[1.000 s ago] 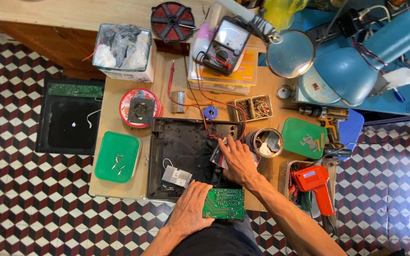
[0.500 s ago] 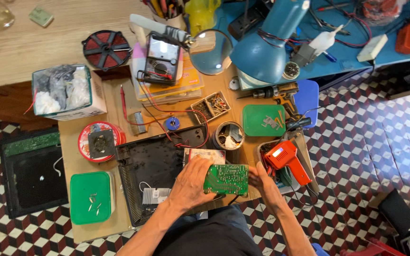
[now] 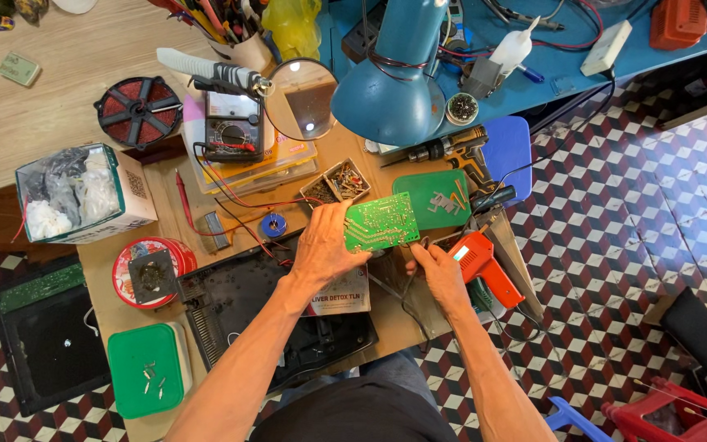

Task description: The person uses a heat gun and a wooden stick to apply heat to a green circuit board on a cluttered workbench. They repeatedly flip the board, aim the heat gun at specific areas, and use the stick to manipulate components while the board is heated.

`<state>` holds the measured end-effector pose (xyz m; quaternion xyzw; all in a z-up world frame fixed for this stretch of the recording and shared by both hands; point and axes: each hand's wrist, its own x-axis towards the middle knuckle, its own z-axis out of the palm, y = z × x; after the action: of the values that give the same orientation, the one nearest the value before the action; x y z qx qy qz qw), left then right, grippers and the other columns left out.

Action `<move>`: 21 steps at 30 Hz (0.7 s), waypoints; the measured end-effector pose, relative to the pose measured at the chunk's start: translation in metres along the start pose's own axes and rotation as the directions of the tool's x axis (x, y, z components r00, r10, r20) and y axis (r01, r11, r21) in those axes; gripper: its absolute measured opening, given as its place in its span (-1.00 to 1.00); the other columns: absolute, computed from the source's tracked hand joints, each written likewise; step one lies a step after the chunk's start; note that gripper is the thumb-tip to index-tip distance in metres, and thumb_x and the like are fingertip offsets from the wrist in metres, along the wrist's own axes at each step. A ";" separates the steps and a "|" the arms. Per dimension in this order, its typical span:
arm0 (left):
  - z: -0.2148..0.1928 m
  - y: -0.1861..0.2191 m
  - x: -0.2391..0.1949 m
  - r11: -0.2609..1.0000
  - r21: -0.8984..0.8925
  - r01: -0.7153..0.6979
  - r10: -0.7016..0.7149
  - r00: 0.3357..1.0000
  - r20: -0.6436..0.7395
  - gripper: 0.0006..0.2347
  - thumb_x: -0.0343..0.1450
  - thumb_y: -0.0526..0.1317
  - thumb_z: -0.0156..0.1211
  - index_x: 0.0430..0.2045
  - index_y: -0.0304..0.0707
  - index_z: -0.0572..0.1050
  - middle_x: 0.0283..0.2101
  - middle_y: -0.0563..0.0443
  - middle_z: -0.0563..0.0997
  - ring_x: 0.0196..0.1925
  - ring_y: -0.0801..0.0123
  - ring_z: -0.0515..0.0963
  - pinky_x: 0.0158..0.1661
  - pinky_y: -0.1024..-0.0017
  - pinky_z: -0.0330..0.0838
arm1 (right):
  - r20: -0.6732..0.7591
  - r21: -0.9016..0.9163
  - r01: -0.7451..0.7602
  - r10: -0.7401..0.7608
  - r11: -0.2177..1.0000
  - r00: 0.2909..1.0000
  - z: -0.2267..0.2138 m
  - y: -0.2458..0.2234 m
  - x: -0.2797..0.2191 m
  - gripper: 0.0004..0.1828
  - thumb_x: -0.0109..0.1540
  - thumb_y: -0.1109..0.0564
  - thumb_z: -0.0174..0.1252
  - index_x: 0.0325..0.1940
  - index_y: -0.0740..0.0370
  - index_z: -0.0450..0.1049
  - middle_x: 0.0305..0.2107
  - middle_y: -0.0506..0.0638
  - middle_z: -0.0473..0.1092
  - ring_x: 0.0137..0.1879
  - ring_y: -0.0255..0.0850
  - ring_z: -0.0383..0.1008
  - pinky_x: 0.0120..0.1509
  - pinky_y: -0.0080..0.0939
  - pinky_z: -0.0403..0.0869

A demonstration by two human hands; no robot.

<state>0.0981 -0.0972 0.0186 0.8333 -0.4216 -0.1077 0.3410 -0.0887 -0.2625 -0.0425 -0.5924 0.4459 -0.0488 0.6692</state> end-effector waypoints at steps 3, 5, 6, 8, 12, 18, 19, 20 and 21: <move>0.011 -0.006 0.005 1.000 0.015 0.024 -0.025 0.997 0.073 -0.14 0.04 -0.11 0.56 0.23 -0.42 0.23 0.06 -0.28 0.43 0.15 -0.05 0.41 0.14 0.16 0.37 | 0.005 -0.022 -0.072 0.072 0.997 0.997 0.003 -0.003 0.003 -0.63 0.30 -0.08 0.13 -0.19 0.32 0.54 -0.38 0.00 0.53 -0.26 -0.27 0.52 -0.09 -0.27 0.47; 0.014 -0.010 0.003 1.000 -0.004 0.031 -0.030 0.995 0.091 -0.16 0.06 -0.11 0.56 0.24 -0.38 0.24 0.06 -0.27 0.44 0.15 -0.04 0.42 0.15 0.17 0.38 | 0.047 -0.056 -0.049 0.051 0.997 0.998 0.000 -0.005 -0.001 -0.62 0.28 -0.06 0.16 -0.14 0.36 0.55 -0.33 -0.02 0.55 -0.19 -0.29 0.51 -0.05 -0.29 0.45; 0.014 -0.011 0.002 0.999 -0.013 0.033 -0.031 0.994 0.101 -0.17 0.07 -0.11 0.56 0.24 -0.36 0.25 0.06 -0.26 0.44 0.15 -0.03 0.43 0.16 0.17 0.38 | 0.065 0.037 -0.063 0.061 0.997 0.996 -0.003 -0.006 -0.001 -0.65 0.25 -0.04 0.14 -0.05 0.27 0.52 -0.26 -0.11 0.54 -0.12 -0.37 0.49 0.01 -0.34 0.41; 0.012 -0.012 0.003 0.999 -0.030 -0.022 0.025 0.996 0.090 -0.17 0.07 -0.10 0.56 0.23 -0.38 0.25 0.06 -0.25 0.45 0.15 -0.03 0.43 0.16 0.16 0.38 | 0.103 0.221 -0.097 0.076 0.970 0.992 -0.011 -0.013 0.000 -0.58 0.19 0.00 0.10 0.13 0.09 0.48 -0.13 -0.29 0.52 0.04 -0.53 0.44 0.13 -0.46 0.34; 0.003 -0.013 0.009 0.995 -0.050 -0.084 0.089 0.989 0.117 -0.20 0.13 -0.08 0.56 0.24 -0.39 0.25 0.03 -0.23 0.48 0.13 -0.01 0.46 0.14 0.16 0.40 | 0.207 0.258 -0.052 -0.002 0.965 0.978 -0.010 -0.022 0.010 -0.54 0.33 -0.03 0.14 0.22 0.27 0.55 -0.21 -0.20 0.46 -0.18 -0.43 0.24 0.02 -0.39 0.28; -0.014 -0.012 0.017 0.999 -0.018 -0.050 0.053 0.973 0.224 -0.12 0.11 -0.09 0.57 0.33 -0.35 0.21 0.05 -0.22 0.48 0.14 0.01 0.46 0.18 0.16 0.39 | 0.221 0.121 -0.047 0.019 0.992 0.975 -0.003 -0.030 0.022 -0.64 0.32 0.02 0.17 0.05 0.36 0.55 -0.25 -0.14 0.50 -0.15 -0.44 0.36 0.00 -0.39 0.32; -0.015 -0.013 0.016 0.995 -0.022 -0.100 0.103 0.982 0.160 -0.08 0.08 -0.05 0.58 0.33 -0.36 0.20 0.11 -0.24 0.47 0.20 0.00 0.43 0.22 0.15 0.36 | 0.239 0.155 -0.036 -0.002 0.987 0.971 -0.004 -0.030 0.020 -0.65 0.34 0.03 0.17 0.05 0.37 0.55 -0.25 -0.12 0.49 -0.17 -0.42 0.34 -0.02 -0.37 0.31; -0.017 -0.013 0.013 0.988 -0.023 -0.151 0.152 0.984 0.096 -0.05 0.05 -0.01 0.59 0.33 -0.36 0.19 0.18 -0.26 0.45 0.25 -0.01 0.41 0.25 0.13 0.33 | 0.256 0.190 -0.027 -0.023 0.981 0.966 -0.005 -0.029 0.018 -0.66 0.35 0.04 0.16 0.04 0.37 0.55 -0.26 -0.11 0.48 -0.18 -0.40 0.33 -0.04 -0.35 0.31; -0.017 -0.013 0.011 0.979 -0.020 -0.203 0.204 0.979 0.031 -0.01 0.02 0.03 0.60 0.34 -0.37 0.17 0.24 -0.28 0.43 0.30 -0.02 0.39 0.29 0.11 0.30 | 0.244 0.218 -0.023 -0.032 0.976 0.969 -0.006 -0.027 0.016 -0.66 0.35 0.04 0.15 0.06 0.36 0.55 -0.24 -0.11 0.49 -0.18 -0.41 0.34 -0.03 -0.35 0.31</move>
<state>0.1208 -0.0920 0.0234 0.7811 -0.5092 -0.0893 0.3503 -0.0705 -0.2844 -0.0274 -0.5176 0.3501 -0.0252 0.7803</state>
